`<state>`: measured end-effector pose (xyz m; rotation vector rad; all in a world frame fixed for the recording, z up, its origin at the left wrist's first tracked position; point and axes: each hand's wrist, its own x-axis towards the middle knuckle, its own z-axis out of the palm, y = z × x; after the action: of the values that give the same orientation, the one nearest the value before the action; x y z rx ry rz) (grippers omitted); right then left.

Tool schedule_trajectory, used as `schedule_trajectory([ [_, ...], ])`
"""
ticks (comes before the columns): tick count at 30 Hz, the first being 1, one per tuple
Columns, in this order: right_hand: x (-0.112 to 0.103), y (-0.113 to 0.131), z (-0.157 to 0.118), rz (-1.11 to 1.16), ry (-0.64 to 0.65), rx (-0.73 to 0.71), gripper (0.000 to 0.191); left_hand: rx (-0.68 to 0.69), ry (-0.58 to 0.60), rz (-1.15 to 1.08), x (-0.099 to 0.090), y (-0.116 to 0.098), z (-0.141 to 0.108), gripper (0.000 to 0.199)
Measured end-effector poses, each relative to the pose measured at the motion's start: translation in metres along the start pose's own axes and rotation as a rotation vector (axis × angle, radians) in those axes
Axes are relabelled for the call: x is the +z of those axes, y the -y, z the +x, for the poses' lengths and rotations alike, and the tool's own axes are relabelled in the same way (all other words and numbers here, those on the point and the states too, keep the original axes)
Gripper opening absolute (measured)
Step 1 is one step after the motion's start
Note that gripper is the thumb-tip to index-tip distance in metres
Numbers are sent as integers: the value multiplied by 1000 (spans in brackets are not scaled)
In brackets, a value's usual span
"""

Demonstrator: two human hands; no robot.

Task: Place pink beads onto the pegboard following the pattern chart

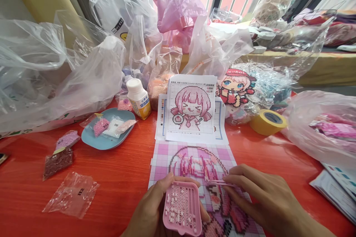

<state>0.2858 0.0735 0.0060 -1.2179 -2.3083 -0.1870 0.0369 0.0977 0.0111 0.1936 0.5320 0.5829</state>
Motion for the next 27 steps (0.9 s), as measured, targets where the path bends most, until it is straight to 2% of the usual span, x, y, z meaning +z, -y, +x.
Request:
schedule_trajectory([
  [6, -3, -1, 2, -25, -29, 10, 11, 1, -96, 39, 13, -7, -2, 35],
  [12, -9, 3, 8, 1, -96, 37, 13, 69, -30, 153, 16, -8, -9, 36],
  [15, -17, 11, 14, 17, -182, 38, 13, 73, -50, 168, 20, -7, -14, 31],
  [18, -24, 19, 20, 9, -235, 9, 16, 66, -68, 159, 21, -4, -15, 35],
  [27, -23, 29, 25, 118, -172, -38, 17, 15, -66, 184, 18, -1, -16, 46],
])
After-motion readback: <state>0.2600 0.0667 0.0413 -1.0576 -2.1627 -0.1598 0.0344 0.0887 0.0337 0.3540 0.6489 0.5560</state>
